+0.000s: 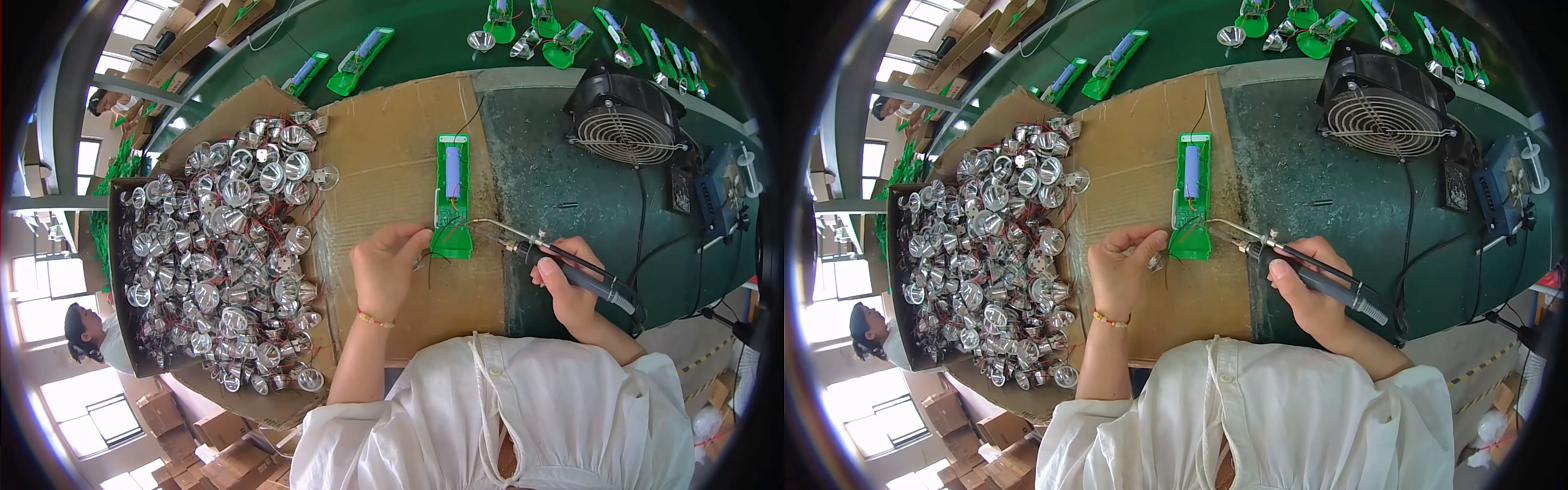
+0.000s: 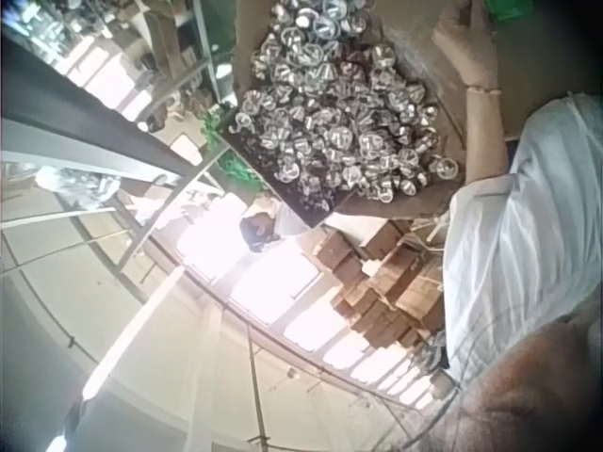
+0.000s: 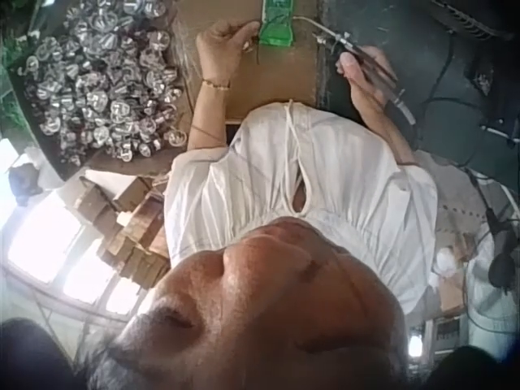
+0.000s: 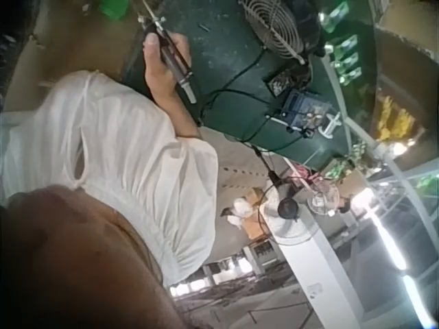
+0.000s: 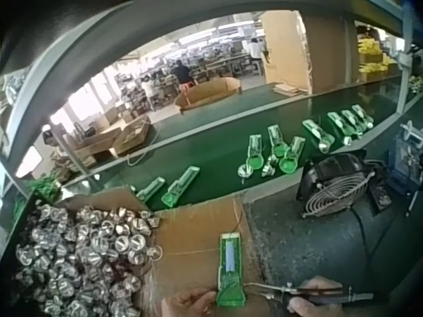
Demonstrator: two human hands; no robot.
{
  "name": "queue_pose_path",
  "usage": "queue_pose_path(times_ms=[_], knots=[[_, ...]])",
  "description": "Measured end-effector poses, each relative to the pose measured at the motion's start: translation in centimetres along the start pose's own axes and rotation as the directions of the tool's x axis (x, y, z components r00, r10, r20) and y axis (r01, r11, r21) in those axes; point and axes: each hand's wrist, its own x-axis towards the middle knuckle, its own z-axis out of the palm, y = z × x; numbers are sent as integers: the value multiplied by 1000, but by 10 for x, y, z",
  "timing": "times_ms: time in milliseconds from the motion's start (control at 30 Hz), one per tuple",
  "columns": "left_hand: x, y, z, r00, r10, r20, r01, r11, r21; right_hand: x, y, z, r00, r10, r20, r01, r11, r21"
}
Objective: Soldering wires and assembling LED light components on an assembly line.
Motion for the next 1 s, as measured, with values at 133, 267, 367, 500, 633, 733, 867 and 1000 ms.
queue_pose_path(times_ms=[133, 267, 367, 500, 633, 733, 867, 1000], knots=[[4, -11, 7, 979, 204, -1, -201, 964, 176, 2, 0, 3, 1000, -11, 4, 11, 1000, 4], [-2, -3, 16, 950, 302, 74, -310, 906, 289, 5, 1, 6, 997, -73, -1, 73, 997, -39], [-1, -7, 17, 958, 272, 85, -285, 924, 253, 9, 3, 7, 996, -92, 10, 93, 993, -70], [4, -2, 14, 962, 236, 141, -265, 930, 255, 11, 5, 10, 994, -113, 0, 112, 987, -116], [9, -2, 11, 973, 146, 179, -190, 947, 260, 13, 1, 14, 996, -86, 5, 86, 989, -123], [10, -3, 10, 972, 132, 192, -179, 952, 250, 14, 0, 15, 997, -73, 7, 73, 990, -120], [13, -4, 9, 973, 70, 218, -116, 972, 206, 16, 0, 15, 996, -89, 11, 90, 984, -152], [13, -4, 9, 973, 38, 226, -81, 980, 184, 20, -5, 14, 994, -101, 48, 108, 977, -181]])
